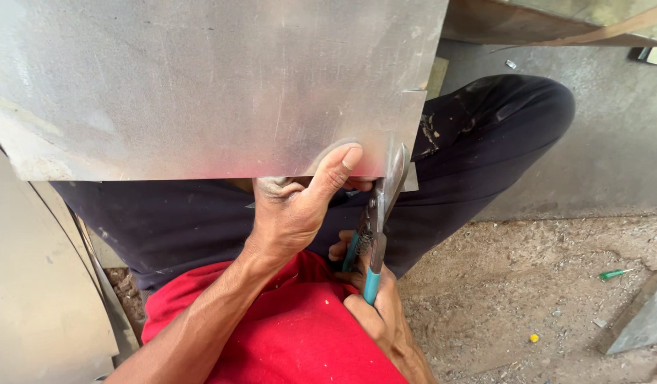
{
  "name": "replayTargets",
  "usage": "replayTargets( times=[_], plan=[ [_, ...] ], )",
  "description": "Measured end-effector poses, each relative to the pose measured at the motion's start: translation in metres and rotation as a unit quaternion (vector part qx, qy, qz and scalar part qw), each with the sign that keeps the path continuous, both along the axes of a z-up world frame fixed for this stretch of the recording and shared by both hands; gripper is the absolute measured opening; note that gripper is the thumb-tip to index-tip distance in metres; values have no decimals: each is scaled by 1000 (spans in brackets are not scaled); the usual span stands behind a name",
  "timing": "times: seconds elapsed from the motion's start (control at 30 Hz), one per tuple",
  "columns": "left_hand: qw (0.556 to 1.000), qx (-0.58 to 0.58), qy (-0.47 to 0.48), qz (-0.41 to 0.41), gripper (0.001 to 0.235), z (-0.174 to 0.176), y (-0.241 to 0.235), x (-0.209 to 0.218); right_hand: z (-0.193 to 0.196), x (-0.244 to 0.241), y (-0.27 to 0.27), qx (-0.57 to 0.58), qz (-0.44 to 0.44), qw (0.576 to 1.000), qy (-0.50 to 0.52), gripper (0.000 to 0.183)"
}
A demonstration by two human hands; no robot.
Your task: The person uses shears to cut small notches and triangular pieces from large metal sheets while sitting on a concrete floor.
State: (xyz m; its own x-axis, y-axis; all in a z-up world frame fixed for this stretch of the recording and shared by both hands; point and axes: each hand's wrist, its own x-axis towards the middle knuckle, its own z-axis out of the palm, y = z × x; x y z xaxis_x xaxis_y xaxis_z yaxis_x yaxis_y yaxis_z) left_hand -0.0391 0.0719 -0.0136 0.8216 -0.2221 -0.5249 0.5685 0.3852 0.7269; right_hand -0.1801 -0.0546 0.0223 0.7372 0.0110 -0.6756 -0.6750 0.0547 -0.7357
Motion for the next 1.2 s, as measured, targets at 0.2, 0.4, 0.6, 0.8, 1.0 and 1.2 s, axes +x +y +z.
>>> replayTargets(
  times=[0.2, 0.4, 0.6, 0.8, 1.0, 1.2],
  plan=[
    [997, 72, -38, -9, 23, -2, 0, -2, -7, -5, -2, -71, 4, 997, 41, 59],
    [996, 88, 13, -16, 18, -2, -1, -2, -28, -9, 4, -123, -59, 989, 63, 37],
    [996, 76, -36, -11, 18, 6, 2, -1, -2, 23, 5, -98, -62, 990, 79, 44],
    [995, 61, -73, 21, 16, 8, 2, 2, -11, 34, 13, -80, -108, 991, 26, 27],
    [999, 17, 33, -20, 19, 5, 2, -2, 2, 49, 3, -146, -42, 985, 80, 29],
    [994, 35, -99, -7, 22, 10, 16, 9, -10, 51, 16, -161, -39, 985, -46, 20]
  ],
)
